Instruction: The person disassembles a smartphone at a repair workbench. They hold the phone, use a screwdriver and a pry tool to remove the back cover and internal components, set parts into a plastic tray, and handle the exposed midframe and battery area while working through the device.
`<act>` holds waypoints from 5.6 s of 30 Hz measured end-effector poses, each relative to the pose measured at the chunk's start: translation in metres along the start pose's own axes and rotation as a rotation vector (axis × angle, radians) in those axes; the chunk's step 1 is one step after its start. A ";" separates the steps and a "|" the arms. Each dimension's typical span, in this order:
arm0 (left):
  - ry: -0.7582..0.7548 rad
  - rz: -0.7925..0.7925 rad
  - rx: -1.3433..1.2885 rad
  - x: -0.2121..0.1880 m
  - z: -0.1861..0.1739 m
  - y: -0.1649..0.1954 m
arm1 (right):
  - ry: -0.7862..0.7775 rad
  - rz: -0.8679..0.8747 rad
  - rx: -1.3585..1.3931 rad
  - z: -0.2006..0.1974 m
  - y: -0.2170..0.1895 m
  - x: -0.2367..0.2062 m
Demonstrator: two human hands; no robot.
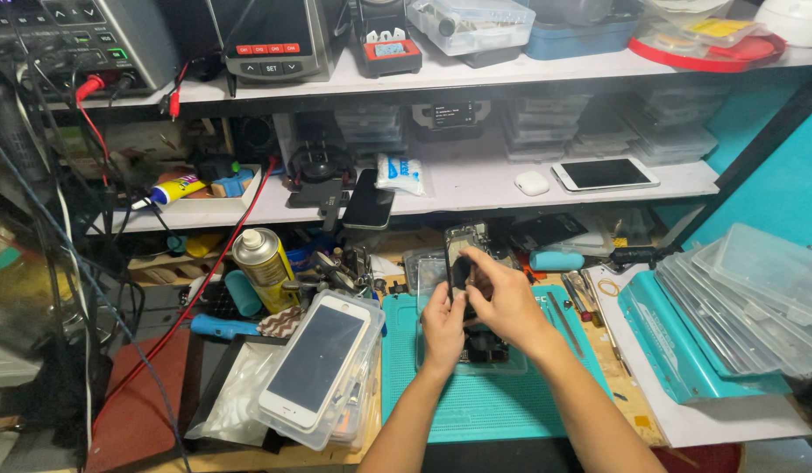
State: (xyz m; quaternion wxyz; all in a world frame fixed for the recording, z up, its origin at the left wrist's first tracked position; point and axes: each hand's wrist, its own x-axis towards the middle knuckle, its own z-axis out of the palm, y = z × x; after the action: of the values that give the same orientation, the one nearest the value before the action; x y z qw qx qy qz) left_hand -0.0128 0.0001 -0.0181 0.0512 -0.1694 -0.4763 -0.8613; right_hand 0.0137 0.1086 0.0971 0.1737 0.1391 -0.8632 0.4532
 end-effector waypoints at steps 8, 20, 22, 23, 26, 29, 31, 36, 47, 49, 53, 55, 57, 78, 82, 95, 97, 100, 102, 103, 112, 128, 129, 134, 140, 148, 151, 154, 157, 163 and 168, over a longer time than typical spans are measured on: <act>0.044 -0.048 -0.017 -0.001 0.001 -0.001 | -0.013 0.048 -0.003 -0.001 -0.003 0.001; 0.041 -0.030 0.021 -0.001 -0.002 -0.003 | 0.025 0.045 -0.087 -0.001 -0.003 0.000; 0.038 -0.020 0.021 -0.002 -0.002 -0.004 | 0.014 0.062 -0.090 -0.001 -0.004 0.000; 0.046 -0.042 0.002 -0.001 -0.002 -0.005 | -0.003 0.075 -0.058 -0.001 -0.004 0.000; 0.070 -0.078 0.008 -0.001 -0.002 -0.005 | -0.006 0.061 -0.067 -0.002 -0.005 0.000; 0.064 -0.035 0.054 -0.001 -0.001 -0.003 | 0.015 0.050 -0.120 -0.002 -0.004 0.000; 0.066 -0.058 0.033 -0.001 -0.002 -0.002 | 0.011 0.047 -0.088 -0.002 -0.004 0.000; 0.067 -0.117 -0.031 -0.001 -0.003 0.000 | -0.004 0.015 -0.106 -0.004 -0.001 -0.002; 0.072 -0.133 0.002 -0.003 -0.004 0.003 | -0.074 0.124 0.017 -0.004 0.003 -0.005; 0.079 -0.159 0.007 -0.002 -0.005 0.004 | -0.081 0.116 0.094 -0.005 0.004 -0.006; 0.062 -0.162 -0.025 0.000 -0.007 0.002 | -0.046 0.109 0.164 -0.006 0.003 -0.008; 0.046 -0.153 -0.051 0.000 -0.008 0.001 | -0.022 0.117 0.194 -0.006 0.003 -0.010; 0.030 -0.145 -0.073 0.000 -0.008 0.002 | 0.005 0.113 0.224 -0.006 0.005 -0.011; 0.027 -0.170 -0.260 0.002 -0.004 0.037 | 0.016 0.398 0.169 -0.005 0.074 -0.049; 0.011 -0.129 -0.236 0.001 -0.004 0.036 | 0.081 0.384 0.240 -0.002 0.078 -0.050; -0.051 -0.070 -0.227 -0.005 -0.008 0.019 | 0.157 0.253 0.572 -0.007 0.111 -0.053; -0.041 -0.103 -0.264 -0.005 -0.008 0.020 | 0.136 0.253 0.565 -0.005 0.111 -0.055; -0.041 -0.152 -0.312 -0.006 -0.008 0.023 | 0.120 0.237 0.523 0.001 0.108 -0.059; -0.046 -0.166 -0.329 -0.005 -0.008 0.026 | 0.131 0.233 0.466 0.003 0.105 -0.060; -0.045 -0.175 -0.327 -0.005 -0.007 0.027 | 0.134 0.216 0.440 0.003 0.103 -0.060; -0.065 -0.215 -0.325 -0.003 -0.005 0.031 | 0.156 0.181 0.351 0.000 0.094 -0.061; -0.086 -0.253 -0.325 -0.002 -0.004 0.037 | 0.258 0.339 -0.217 -0.046 0.103 -0.057; -0.091 -0.243 -0.321 -0.002 -0.003 0.037 | 0.227 0.413 -0.360 -0.050 0.105 -0.057; -0.084 -0.235 -0.256 -0.002 -0.003 0.031 | -0.073 0.626 -0.561 -0.049 0.111 -0.061; -0.075 -0.177 -0.216 0.001 -0.007 0.024 | -0.081 0.615 -0.513 -0.047 0.111 -0.060; 0.014 -0.175 -0.150 0.002 -0.008 0.028 | 0.113 0.491 -0.474 -0.057 0.108 -0.061; 0.011 -0.188 -0.153 0.000 -0.004 0.034 | 0.235 0.478 -0.493 -0.072 0.106 -0.063; 0.003 -0.218 -0.117 -0.001 0.000 0.038 | 0.239 0.564 -0.514 -0.085 0.103 -0.063; 0.001 -0.225 -0.086 -0.003 0.001 0.038 | 0.146 0.613 -0.498 -0.089 0.098 -0.062; 0.020 -0.181 -0.106 -0.002 -0.001 0.029 | -0.143 0.665 -0.715 -0.068 0.095 -0.052; 0.045 -0.238 -0.227 0.000 -0.002 0.031 | -0.184 0.612 -0.871 -0.065 0.099 -0.047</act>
State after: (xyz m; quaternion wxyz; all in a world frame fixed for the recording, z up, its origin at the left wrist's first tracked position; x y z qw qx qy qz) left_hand -0.0059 -0.0185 0.0056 -0.0600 -0.0971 -0.3913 -0.9132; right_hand 0.0281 0.2210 0.0384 -0.0007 -0.1644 -0.9840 0.0692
